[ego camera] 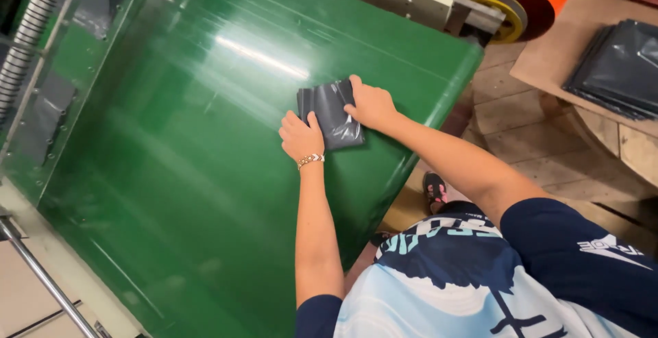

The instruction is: Folding and stacking plastic bags as they come off a conveyor belt in a factory setting.

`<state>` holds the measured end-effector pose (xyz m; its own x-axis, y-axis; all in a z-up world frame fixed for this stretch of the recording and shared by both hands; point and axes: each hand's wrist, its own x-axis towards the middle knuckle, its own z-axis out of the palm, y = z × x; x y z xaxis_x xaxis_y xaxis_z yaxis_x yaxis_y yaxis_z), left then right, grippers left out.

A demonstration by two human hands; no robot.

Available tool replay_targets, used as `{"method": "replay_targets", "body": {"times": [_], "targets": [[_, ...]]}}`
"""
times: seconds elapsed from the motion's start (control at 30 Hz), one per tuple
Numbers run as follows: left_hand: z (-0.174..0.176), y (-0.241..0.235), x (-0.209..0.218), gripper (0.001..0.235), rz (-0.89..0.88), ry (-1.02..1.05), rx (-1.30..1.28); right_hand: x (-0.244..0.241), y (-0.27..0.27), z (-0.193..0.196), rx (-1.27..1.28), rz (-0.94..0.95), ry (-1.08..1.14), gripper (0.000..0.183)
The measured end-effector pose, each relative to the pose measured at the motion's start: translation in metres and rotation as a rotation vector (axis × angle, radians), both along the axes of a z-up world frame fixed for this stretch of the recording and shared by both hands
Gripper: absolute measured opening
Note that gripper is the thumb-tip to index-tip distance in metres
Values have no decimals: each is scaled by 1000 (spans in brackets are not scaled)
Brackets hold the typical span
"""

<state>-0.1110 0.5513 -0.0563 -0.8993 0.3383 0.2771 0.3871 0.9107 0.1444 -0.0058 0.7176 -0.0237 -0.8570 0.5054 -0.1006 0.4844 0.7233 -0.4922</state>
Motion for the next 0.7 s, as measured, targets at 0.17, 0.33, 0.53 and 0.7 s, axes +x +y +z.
{"method": "replay_targets", "body": {"times": [0.17, 0.33, 0.53, 0.7], "targets": [[-4, -2, -19, 37, -84, -146, 112, -20, 27, 2, 335, 230, 254, 100], [81, 21, 28, 21, -553, -126, 350, -2, 65, 49, 201, 439, 598, 97], [139, 51, 92, 29, -807, 69, 393, 113, 97, 76, -197, 413, 579, 38], [150, 57, 145, 45, -950, -79, 645, 286, 177, 77, -158, -413, 423, 53]]}}
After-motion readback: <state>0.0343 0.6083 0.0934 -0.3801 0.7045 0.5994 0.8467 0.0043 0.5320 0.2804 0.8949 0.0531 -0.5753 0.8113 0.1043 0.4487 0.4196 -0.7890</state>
